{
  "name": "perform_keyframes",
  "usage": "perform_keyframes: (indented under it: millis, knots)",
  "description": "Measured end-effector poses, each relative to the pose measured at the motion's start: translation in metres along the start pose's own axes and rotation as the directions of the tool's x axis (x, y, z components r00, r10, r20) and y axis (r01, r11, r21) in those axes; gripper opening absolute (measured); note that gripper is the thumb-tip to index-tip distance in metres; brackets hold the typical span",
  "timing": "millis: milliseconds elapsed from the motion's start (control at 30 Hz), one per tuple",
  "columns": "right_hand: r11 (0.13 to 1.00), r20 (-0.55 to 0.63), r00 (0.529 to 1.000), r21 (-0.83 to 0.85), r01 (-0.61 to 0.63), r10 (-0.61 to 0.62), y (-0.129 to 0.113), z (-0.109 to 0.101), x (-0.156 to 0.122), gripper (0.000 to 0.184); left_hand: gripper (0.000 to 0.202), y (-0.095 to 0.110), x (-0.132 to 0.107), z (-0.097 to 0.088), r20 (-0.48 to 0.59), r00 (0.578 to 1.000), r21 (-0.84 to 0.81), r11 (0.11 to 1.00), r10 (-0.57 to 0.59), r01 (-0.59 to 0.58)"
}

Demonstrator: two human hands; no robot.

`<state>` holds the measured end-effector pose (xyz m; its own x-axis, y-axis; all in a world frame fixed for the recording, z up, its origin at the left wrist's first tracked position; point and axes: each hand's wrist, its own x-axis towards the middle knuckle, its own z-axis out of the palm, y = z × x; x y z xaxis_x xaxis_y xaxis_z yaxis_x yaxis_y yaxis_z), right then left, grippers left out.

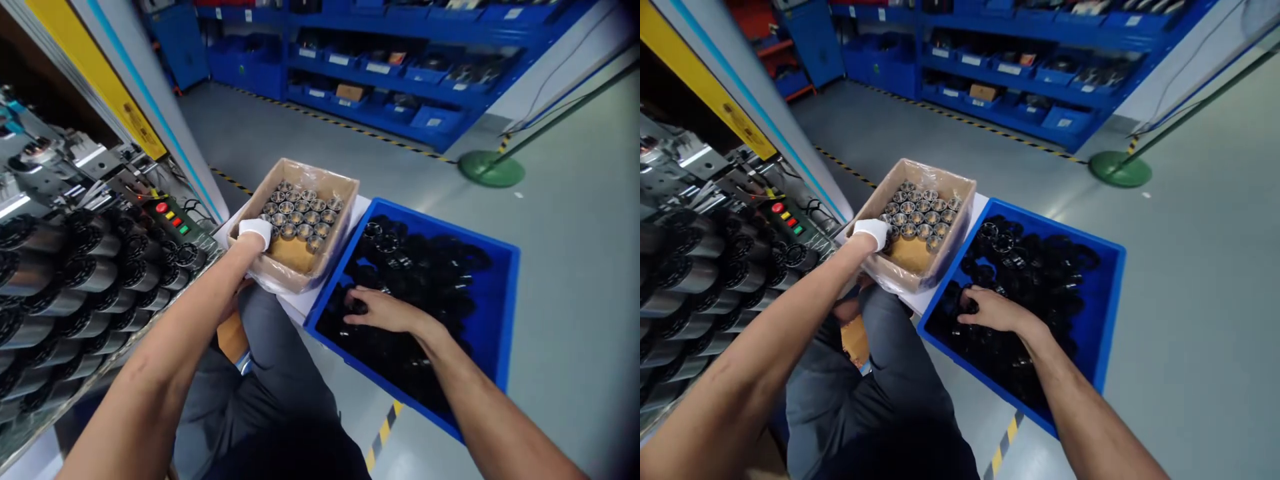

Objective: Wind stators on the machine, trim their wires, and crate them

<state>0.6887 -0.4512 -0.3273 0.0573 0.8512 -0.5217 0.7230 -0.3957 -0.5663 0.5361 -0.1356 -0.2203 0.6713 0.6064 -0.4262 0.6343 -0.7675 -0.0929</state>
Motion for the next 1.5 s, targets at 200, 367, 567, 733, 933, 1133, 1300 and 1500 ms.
perform_keyframes:
  millis: [200, 367, 567, 733, 933, 1133, 1300, 1500]
  knots:
    - [0.99, 0.068, 0.998, 0.142, -0.002, -0.008, -0.008, -0.003, -0.005, 0.044, 0.039, 0.001, 0.016, 0.008, 0.01, 1.0, -0.061, 0.998, -0.023, 0.024]
    - [0.958, 0.161, 0.986, 0.275, -0.075, 0.031, -0.014, -0.001, -0.008, 0.061, 0.026, -0.008, -0.009, 0.005, -0.19, 0.982, -0.324, 0.945, -0.015, -0.048]
    - [0.883, 0.185, 0.983, 0.463, -0.076, -0.013, -0.031, -0.01, -0.023, 0.053, 0.054, -0.021, -0.094, 0.019, -0.253, 0.967, -0.916, 0.313, 0.028, -0.249]
    - [0.849, -0.159, 0.984, 0.529, 0.014, 0.083, -0.043, -0.011, -0.042, 0.068, 0.039, -0.021, -0.189, 0.06, -0.064, 0.982, -0.848, -0.528, 0.178, 0.041]
    - [0.802, -0.447, 0.878, 0.581, 0.14, 0.17, -0.097, 0.021, -0.063, 0.05, 0.065, -0.008, -0.257, 0.152, -0.097, 0.995, -0.81, -0.583, 0.023, -0.065]
    - [0.578, -0.464, 0.881, 0.696, 0.426, -0.09, -0.209, 0.055, -0.067, 0.021, 0.072, 0.006, -0.288, 0.183, -0.152, 0.983, -0.719, -0.671, -0.1, -0.179]
    - [0.491, -0.499, 0.834, 0.679, 0.546, -0.236, -0.274, 0.072, -0.065, 0.018, 0.056, 0.007, -0.3, 0.176, -0.282, 0.857, -0.807, -0.375, -0.432, -0.455]
    - [0.709, -0.57, 0.742, 0.353, 0.61, -0.354, -0.292, 0.089, -0.067, 0.028, 0.059, 0.006, -0.318, 0.178, -0.138, 0.838, -0.769, -0.475, -0.529, -0.427]
